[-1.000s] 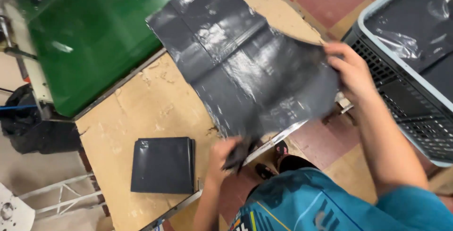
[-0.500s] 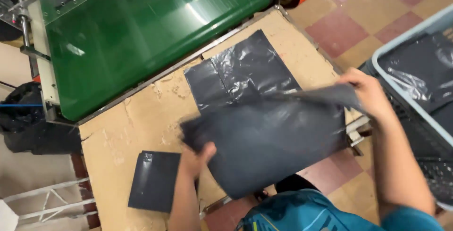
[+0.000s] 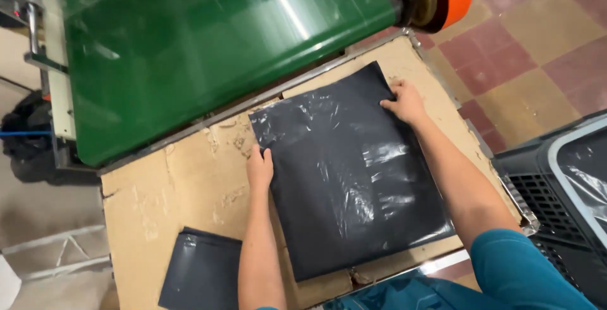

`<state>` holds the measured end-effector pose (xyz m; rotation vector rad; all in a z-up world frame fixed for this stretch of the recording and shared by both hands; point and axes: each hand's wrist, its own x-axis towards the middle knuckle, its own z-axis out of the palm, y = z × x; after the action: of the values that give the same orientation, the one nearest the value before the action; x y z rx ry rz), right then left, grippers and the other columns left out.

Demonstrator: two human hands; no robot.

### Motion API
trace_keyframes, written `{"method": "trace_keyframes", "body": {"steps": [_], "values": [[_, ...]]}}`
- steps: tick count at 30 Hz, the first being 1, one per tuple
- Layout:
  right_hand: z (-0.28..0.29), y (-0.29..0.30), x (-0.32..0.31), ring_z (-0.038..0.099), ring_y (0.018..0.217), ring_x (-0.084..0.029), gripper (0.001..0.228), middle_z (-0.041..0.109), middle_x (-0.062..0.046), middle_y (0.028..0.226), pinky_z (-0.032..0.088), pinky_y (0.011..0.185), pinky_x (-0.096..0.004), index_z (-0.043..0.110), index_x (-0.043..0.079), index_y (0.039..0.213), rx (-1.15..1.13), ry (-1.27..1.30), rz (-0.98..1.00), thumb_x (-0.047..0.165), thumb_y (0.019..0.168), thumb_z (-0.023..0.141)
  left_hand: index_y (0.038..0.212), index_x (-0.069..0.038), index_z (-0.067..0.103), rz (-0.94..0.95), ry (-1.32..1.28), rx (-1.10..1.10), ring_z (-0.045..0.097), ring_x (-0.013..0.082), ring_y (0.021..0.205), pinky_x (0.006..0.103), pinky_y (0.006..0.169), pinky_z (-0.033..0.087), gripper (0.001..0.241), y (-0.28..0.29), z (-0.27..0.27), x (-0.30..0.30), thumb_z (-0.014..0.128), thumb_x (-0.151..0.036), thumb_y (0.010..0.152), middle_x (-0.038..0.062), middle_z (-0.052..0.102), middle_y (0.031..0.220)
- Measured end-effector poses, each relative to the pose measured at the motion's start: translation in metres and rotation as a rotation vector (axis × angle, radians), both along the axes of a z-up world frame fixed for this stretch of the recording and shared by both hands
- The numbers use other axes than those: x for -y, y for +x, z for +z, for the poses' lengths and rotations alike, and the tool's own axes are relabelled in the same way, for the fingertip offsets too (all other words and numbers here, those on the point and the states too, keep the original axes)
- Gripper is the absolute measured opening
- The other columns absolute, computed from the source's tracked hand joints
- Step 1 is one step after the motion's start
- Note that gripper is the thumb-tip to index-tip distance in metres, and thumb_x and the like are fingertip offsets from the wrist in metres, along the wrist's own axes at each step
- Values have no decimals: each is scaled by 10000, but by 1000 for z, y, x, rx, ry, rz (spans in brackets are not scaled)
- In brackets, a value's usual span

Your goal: Folding large grey plastic bags into smaller rectangles and stacking them neatly.

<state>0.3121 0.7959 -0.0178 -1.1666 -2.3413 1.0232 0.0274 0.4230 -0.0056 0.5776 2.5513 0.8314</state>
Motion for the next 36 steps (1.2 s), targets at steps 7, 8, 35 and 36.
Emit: {"method": "trace_keyframes", "body": {"steps": [7,8,35,36], "values": [[55,-43,24,605,1171,-439,786,587,-249,1235,496,983,-551,523,-25,1265,388,-134,-141,288,660,914,1282,-105,548,-71,-375,-518,636,302,1026,435,794,566,482,49,44,-21,691,-276,855,102,635,1136],[54,-48,22,628,1148,-430,767,635,-246,1201,504,955,-559,578,-26,1232,441,-145,-143,288,623,924,1286,-141,533,-75,-477,-833,586,272,1022,415,736,560,623,62,56,-26,810,-291,749,53,584,1113],[43,229,233,467,1369,-402,451,587,-66,1315,374,1114,-545,739,212,930,54,306,264,-97,604,696,1291,-105,632,340,682,1074,676,318,1142,472,963,553,333,77,-57,126,659,-251,992,175,691,1227],[45,233,233,467,1369,-402,451,587,-66,1315,374,1114,-545,739,212,930,57,304,260,-97,604,696,1291,-105,632,337,678,1077,676,318,1142,472,963,553,333,83,-60,131,659,-251,992,175,691,1227]]}}
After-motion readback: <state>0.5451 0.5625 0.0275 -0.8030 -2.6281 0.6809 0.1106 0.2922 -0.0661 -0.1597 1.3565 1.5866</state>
